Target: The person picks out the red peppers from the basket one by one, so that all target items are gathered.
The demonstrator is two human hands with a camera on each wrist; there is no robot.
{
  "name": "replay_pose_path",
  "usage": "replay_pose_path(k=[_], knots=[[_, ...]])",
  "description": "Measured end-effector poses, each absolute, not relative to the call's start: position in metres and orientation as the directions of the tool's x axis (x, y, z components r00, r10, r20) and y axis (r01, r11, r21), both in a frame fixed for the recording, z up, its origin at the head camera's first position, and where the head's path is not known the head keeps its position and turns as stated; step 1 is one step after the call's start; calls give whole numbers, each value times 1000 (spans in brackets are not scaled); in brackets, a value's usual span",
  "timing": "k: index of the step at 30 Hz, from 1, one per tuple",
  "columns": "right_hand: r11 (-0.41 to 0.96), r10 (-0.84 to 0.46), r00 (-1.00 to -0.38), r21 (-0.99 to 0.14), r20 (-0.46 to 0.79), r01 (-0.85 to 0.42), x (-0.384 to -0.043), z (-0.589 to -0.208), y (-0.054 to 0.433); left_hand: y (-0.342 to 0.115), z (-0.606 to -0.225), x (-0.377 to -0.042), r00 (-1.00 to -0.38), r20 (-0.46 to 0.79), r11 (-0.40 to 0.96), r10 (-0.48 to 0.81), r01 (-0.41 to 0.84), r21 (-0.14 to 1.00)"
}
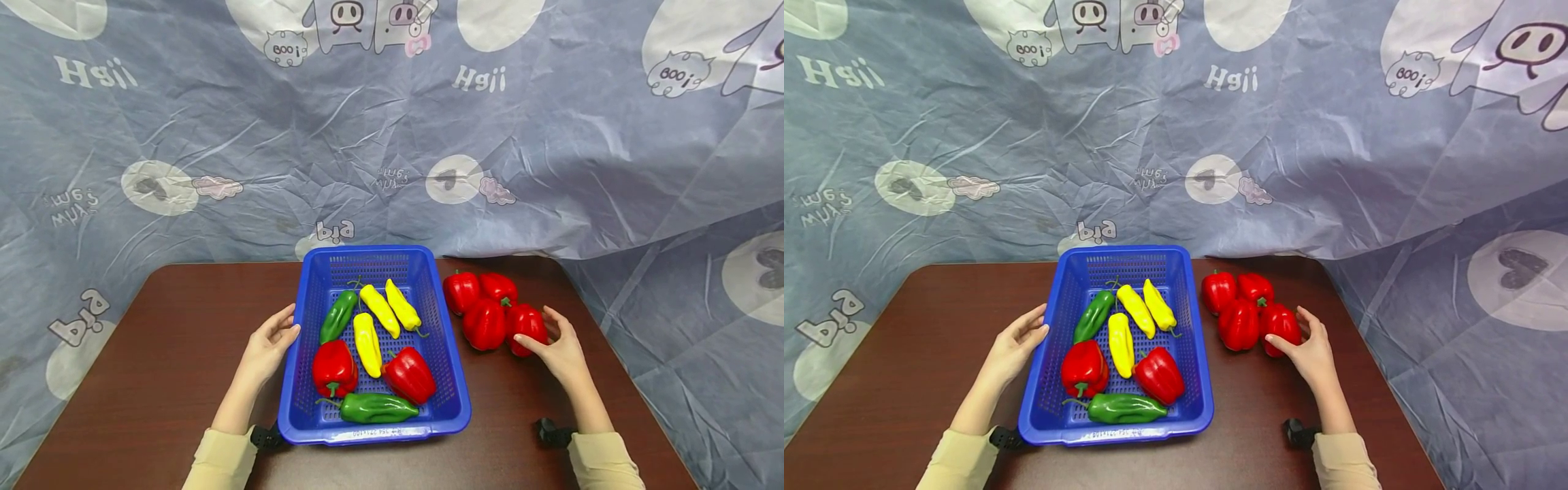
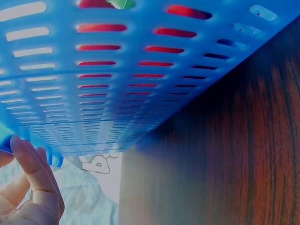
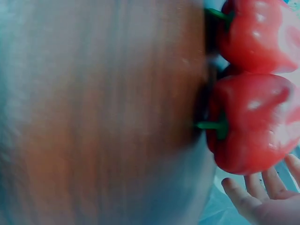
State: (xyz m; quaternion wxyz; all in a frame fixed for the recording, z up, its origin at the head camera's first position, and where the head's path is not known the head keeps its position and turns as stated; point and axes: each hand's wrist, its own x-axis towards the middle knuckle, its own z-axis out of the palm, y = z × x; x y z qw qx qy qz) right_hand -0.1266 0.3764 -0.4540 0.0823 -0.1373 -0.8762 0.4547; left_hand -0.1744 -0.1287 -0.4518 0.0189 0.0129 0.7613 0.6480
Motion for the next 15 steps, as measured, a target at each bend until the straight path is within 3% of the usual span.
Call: replay_pose_path(k=[15], knots=[[554,307,-930,-832,201,3,-131,-402,358,-128,-453,-175,-999,-28,137,41,-22,990]])
